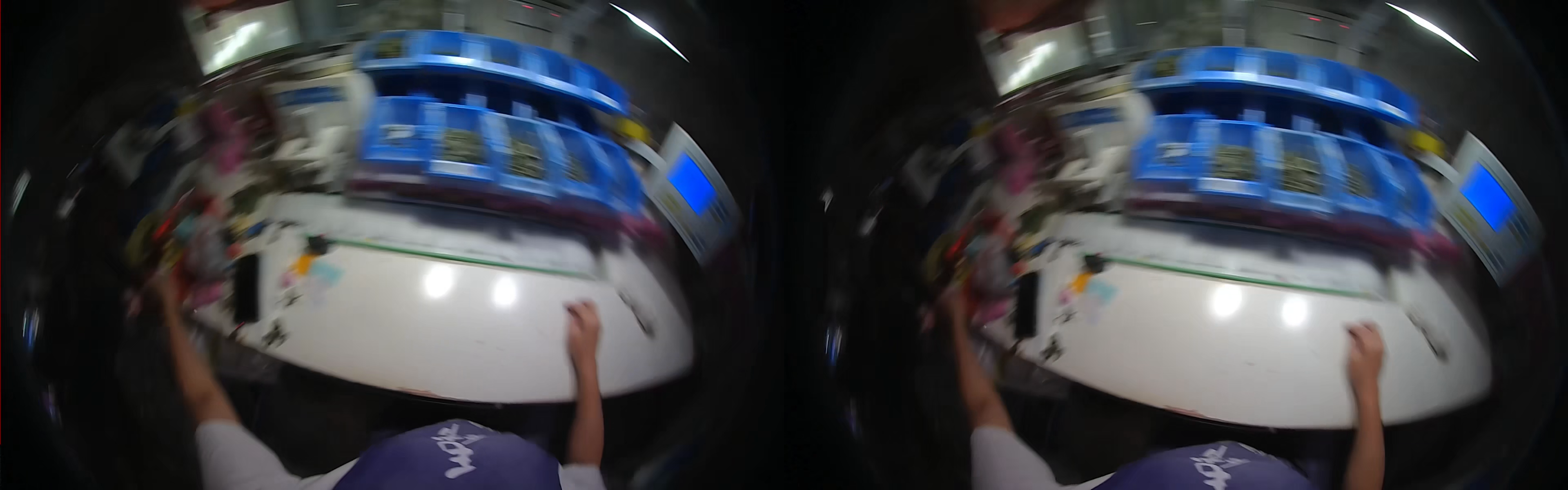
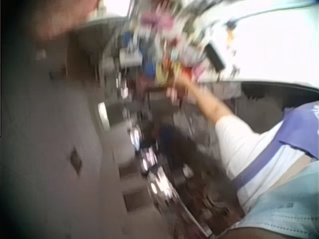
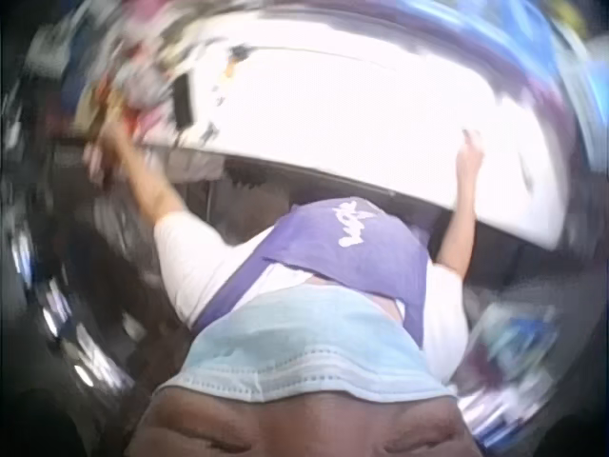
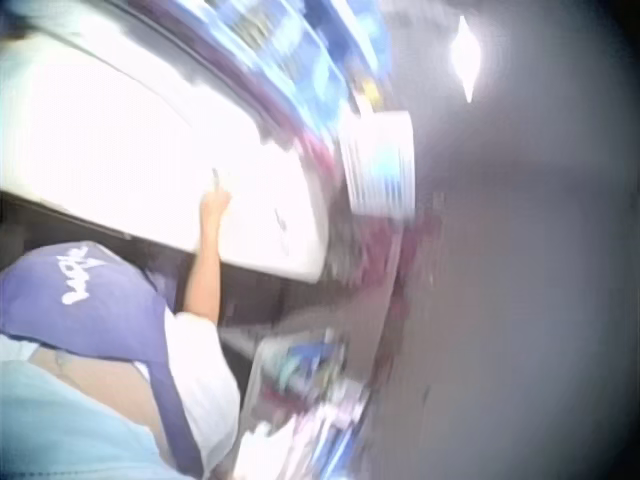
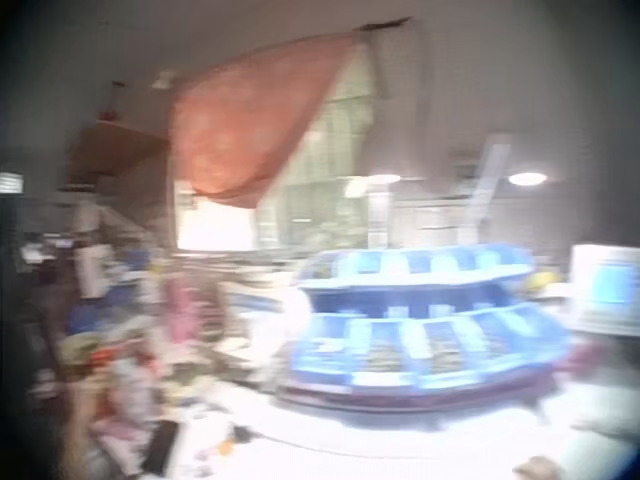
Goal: The person operates a control panel, opens rubber molds, applies powder inside them using a cloth pouch, places metal components into the molds, and closes and aligns them on the table.
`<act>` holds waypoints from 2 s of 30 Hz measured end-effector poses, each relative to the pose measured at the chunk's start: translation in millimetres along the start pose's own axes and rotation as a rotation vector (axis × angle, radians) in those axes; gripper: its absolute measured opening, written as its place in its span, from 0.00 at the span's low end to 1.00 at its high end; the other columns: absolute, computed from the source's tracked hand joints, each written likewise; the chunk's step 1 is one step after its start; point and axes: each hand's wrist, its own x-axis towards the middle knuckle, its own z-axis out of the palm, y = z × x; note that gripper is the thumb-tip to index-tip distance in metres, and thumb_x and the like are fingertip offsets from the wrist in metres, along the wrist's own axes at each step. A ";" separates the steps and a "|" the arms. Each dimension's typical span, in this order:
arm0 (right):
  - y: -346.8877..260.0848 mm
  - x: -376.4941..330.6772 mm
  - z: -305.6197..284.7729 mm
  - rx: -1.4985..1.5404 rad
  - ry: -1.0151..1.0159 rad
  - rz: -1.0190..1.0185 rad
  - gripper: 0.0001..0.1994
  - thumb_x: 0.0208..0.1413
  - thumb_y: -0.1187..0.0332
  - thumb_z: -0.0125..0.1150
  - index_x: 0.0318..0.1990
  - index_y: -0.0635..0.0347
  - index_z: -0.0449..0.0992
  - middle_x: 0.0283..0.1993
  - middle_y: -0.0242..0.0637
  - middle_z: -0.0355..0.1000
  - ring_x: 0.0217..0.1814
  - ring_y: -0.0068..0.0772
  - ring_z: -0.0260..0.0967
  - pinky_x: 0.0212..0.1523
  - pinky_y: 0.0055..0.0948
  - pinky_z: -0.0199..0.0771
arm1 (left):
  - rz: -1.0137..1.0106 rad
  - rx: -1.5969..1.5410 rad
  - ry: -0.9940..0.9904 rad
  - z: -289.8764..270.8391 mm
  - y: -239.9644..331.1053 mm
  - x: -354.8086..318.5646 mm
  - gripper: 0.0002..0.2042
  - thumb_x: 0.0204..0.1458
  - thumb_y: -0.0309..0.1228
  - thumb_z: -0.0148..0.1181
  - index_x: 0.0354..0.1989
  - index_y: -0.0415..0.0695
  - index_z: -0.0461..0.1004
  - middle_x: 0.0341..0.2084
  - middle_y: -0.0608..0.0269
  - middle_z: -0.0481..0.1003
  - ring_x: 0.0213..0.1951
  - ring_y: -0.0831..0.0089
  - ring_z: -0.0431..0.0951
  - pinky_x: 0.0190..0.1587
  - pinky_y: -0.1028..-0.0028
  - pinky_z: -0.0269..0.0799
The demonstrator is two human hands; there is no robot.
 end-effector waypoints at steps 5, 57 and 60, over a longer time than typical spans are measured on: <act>-16.3 10.3 -22.7 -0.360 0.133 -0.126 0.18 0.48 0.77 0.61 0.48 0.54 0.80 0.52 0.41 0.72 0.58 0.45 0.64 0.61 0.45 0.59 | 0.078 -0.172 -0.043 -76.8 -76.5 -20.9 0.09 0.59 0.27 0.60 0.44 0.34 0.78 0.39 0.48 0.80 0.41 0.59 0.80 0.46 0.66 0.74; 178.0 120.0 -118.7 -0.167 -0.398 0.258 0.23 0.62 0.48 0.52 0.62 0.38 0.74 0.66 0.29 0.67 0.75 0.45 0.46 0.72 0.60 0.35 | 0.796 -0.627 -0.833 -2.3 694.5 -184.8 0.43 0.36 0.57 0.74 0.52 0.34 0.69 0.36 0.51 0.73 0.38 0.55 0.73 0.43 0.61 0.68; 126.6 82.9 -106.9 -0.207 -0.479 0.177 0.29 0.59 0.44 0.55 0.67 0.38 0.67 0.70 0.29 0.62 0.76 0.49 0.43 0.71 0.61 0.35 | 0.736 -0.587 -0.918 -20.1 629.9 -177.8 0.44 0.33 0.55 0.76 0.54 0.35 0.69 0.41 0.48 0.72 0.43 0.51 0.71 0.49 0.58 0.68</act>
